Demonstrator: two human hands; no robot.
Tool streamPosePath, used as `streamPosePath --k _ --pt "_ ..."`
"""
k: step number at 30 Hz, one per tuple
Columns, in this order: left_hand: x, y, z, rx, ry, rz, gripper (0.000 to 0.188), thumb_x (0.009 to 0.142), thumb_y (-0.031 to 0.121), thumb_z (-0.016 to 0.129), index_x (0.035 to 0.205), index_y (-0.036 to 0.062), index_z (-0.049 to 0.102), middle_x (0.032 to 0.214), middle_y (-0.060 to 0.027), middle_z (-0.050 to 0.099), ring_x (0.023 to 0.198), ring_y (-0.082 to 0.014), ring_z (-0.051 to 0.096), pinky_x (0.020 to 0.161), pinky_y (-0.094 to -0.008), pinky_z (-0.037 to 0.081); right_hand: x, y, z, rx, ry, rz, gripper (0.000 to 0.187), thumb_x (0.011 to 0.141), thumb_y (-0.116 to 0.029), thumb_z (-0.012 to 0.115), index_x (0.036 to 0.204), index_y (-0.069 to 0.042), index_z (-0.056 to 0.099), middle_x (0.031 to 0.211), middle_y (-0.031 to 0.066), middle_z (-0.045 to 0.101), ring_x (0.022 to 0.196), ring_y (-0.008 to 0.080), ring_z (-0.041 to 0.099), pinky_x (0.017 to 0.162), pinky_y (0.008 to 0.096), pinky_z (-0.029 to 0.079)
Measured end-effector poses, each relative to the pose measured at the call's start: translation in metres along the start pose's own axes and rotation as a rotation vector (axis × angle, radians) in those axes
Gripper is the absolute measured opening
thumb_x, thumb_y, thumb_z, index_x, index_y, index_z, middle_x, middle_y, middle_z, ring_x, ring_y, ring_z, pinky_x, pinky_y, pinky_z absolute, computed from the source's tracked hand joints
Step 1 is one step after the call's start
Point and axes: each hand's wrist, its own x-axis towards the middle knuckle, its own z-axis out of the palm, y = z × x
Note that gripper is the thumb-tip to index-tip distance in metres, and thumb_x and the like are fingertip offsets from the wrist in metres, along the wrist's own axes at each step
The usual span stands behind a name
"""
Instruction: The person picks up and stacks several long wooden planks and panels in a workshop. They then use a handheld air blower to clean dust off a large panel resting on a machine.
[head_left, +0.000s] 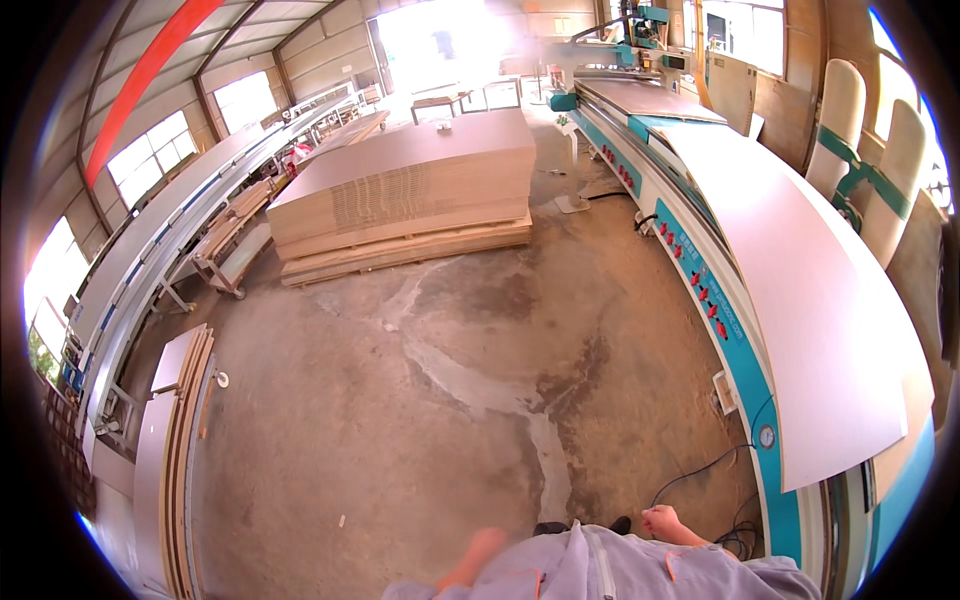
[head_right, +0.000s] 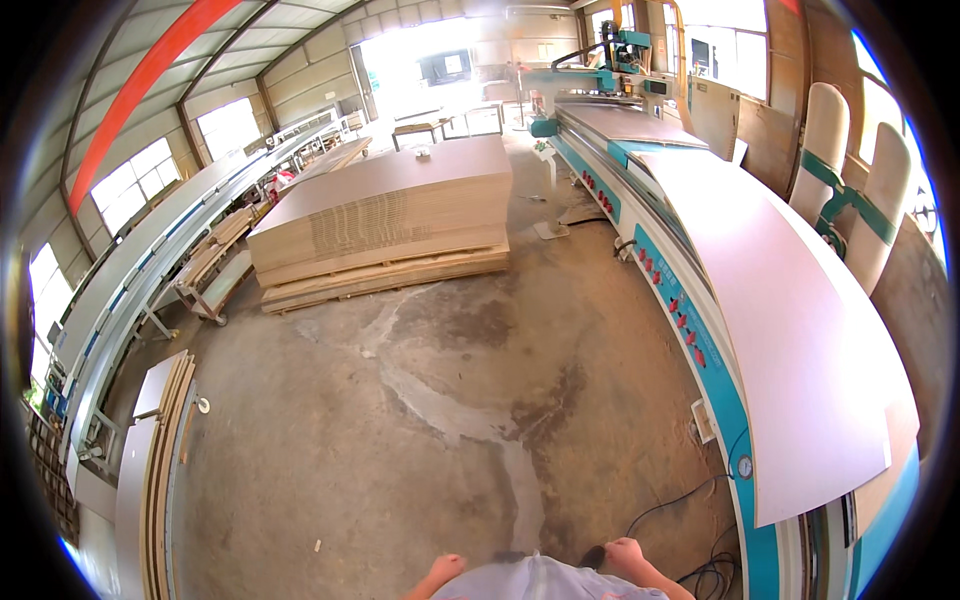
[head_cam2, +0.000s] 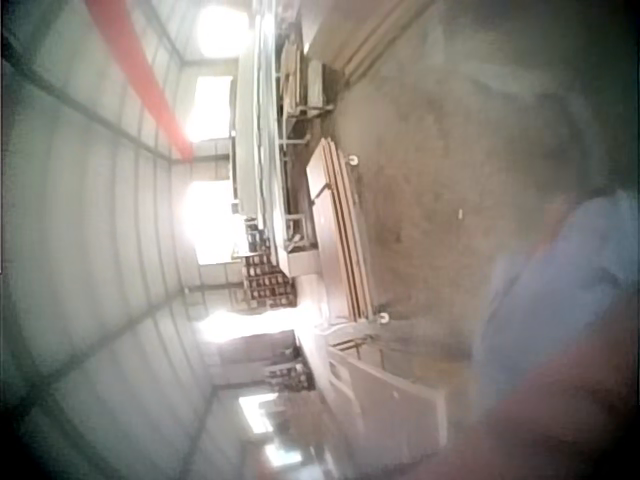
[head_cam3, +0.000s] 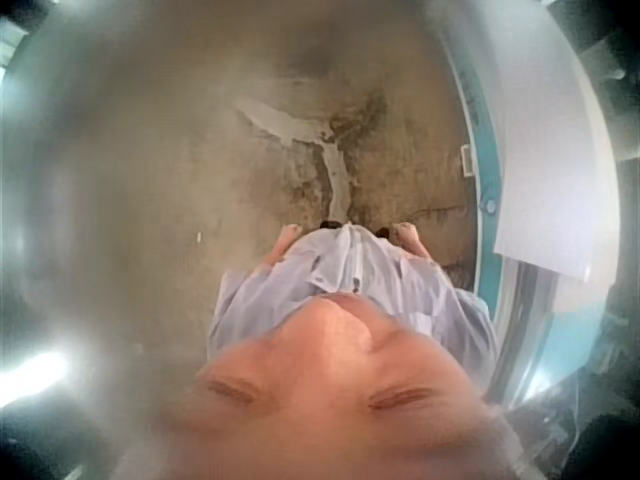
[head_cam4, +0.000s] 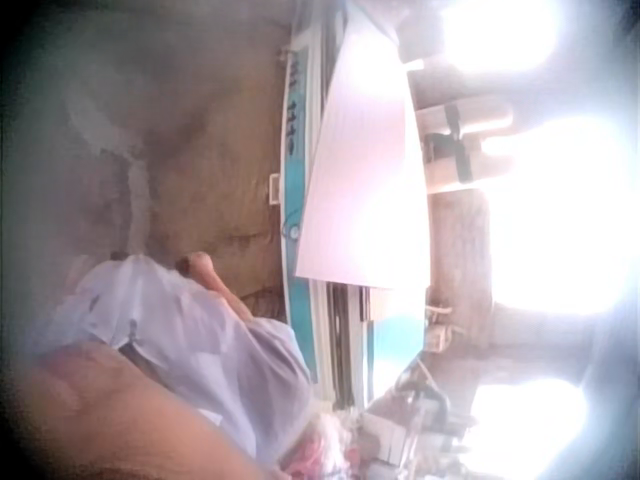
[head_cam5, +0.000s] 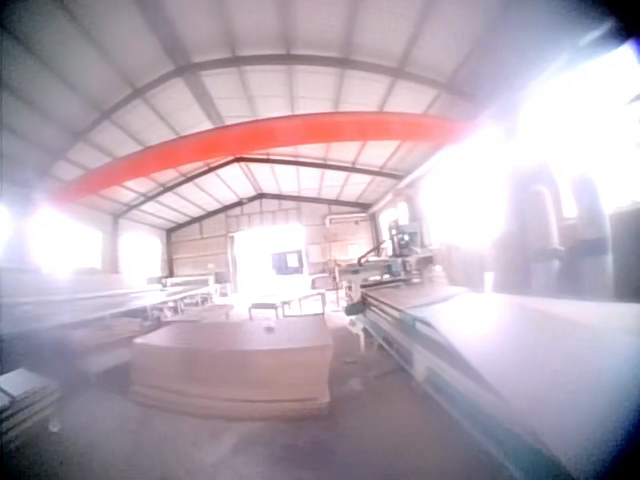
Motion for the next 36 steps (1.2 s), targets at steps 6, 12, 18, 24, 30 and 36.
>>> streamPosePath --k 6,12,18,24,30,36 --pt "0.008 0.006 -0.005 -0.114 -0.024 -0.035 0.033 0.078 0.036 0.054 0.076 0.0054 0.066 0.07 -0.011 0.065 0.065 -0.0242 0.061 0.062 -0.0353 0.048 -0.002 -0.021 0.016 0.037 -0.028 -0.029 0.023 0.083 -0.022 0.062 0.078 0.0 0.064 0.067 0.0073 0.063 0.054 0.0147 0.059 0.049 0.028 0.048" --pt "-0.005 0.002 -0.015 0.011 -0.128 -0.111 0.034 0.082 0.036 0.058 0.097 0.0078 0.068 0.098 -0.014 0.067 0.092 -0.0301 0.063 0.081 -0.0408 0.049 -0.008 -0.009 0.008 -0.132 0.011 -0.005 0.022 0.082 -0.019 0.064 0.073 0.001 0.064 0.064 0.0075 0.061 0.053 0.0153 0.059 0.047 0.0292 0.048" --pt "-0.018 -0.008 -0.008 -0.019 -0.024 -0.104 0.031 0.076 0.035 0.055 0.08 0.0072 0.067 0.075 -0.0108 0.066 0.071 -0.0229 0.063 0.068 -0.0339 0.05 0.019 0.04 -0.013 -0.073 -0.017 0.033 0.019 0.082 -0.013 0.062 0.071 0.002 0.061 0.062 0.0082 0.058 0.051 0.0162 0.055 0.042 0.0297 0.043" --pt "-0.005 -0.016 -0.004 -0.018 -0.148 -0.17 0.036 0.082 0.038 0.053 0.098 0.008 0.067 0.101 -0.0157 0.065 0.096 -0.0336 0.06 0.083 -0.0433 0.048 0.025 0.039 -0.012 -0.041 -0.029 0.01 0.017 0.082 -0.014 0.062 0.074 0.001 0.06 0.063 0.0073 0.057 0.051 0.016 0.054 0.042 0.0298 0.042" --pt "-0.002 0.006 -0.016 -0.034 -0.174 -0.139 0.036 0.083 0.037 0.052 0.098 0.0067 0.066 0.101 -0.0159 0.064 0.095 -0.0334 0.06 0.083 -0.0435 0.047 -0.003 0.0 -0.002 -0.152 -0.02 0.01 0.021 0.082 -0.02 0.061 0.08 0.001 0.064 0.067 0.0075 0.062 0.054 0.0157 0.057 0.048 0.0284 0.047" --pt "0.001 -0.004 -0.01 -0.044 -0.175 -0.173 0.038 0.084 0.039 0.053 0.099 0.007 0.066 0.102 -0.0155 0.064 0.096 -0.0327 0.06 0.083 -0.0426 0.047 -0.008 -0.005 -0.001 -0.085 -0.021 0.046 0.022 0.083 -0.02 0.061 0.079 0.001 0.064 0.068 0.008 0.063 0.056 0.0161 0.059 0.05 0.0283 0.049"
